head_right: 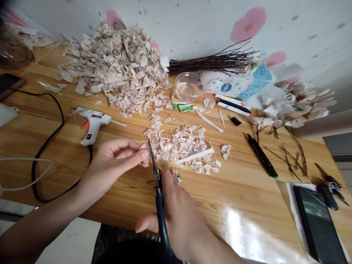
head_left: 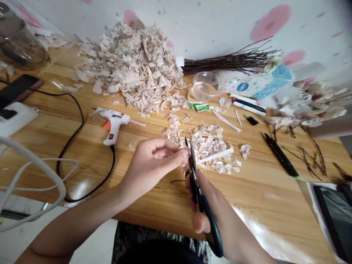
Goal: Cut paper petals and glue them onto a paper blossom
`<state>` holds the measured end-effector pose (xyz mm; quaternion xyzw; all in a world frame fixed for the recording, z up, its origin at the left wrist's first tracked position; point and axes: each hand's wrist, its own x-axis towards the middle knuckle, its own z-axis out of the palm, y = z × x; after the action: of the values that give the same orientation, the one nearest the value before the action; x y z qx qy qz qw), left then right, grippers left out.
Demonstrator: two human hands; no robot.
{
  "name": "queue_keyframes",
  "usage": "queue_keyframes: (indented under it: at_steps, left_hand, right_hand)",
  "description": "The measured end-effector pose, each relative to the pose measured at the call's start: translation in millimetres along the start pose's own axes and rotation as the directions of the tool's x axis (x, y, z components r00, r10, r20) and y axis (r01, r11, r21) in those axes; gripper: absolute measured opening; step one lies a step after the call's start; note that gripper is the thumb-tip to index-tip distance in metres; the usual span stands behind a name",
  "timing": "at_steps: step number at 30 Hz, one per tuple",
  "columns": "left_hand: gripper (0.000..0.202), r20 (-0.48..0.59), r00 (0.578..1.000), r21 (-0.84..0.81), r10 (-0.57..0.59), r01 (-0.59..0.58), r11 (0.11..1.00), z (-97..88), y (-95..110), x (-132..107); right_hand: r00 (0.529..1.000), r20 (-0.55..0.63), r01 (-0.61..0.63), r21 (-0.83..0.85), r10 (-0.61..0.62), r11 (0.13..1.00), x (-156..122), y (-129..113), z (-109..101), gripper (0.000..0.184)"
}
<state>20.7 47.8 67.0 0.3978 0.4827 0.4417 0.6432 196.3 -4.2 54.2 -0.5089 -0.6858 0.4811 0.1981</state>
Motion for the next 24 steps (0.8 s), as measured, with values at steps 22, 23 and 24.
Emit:
queue_keyframes:
  at_steps: [22, 23, 24]
  left_hand:
    - [0.007, 0.158, 0.983, 0.156, -0.093, 0.068, 0.985, -18.2, 9, 10]
    - [0.007, 0.169, 0.981, 0.163, -0.099, 0.071, 0.984, -19.1, 9, 11]
    - [0.008, 0.179, 0.978, 0.17, -0.106, 0.075, 0.983, -19.8, 9, 11]
  right_hand:
    - [0.987, 0.126, -0.105, 0.033, 0.1, 0.994, -2, -2, -16, 0.063]
    - [0.985, 0.13, -0.115, 0.037, 0.11, 0.993, -3, -3, -17, 0.065]
    - [0.984, 0.132, -0.124, 0.04, 0.117, 0.992, -3, -3, -18, 0.068]
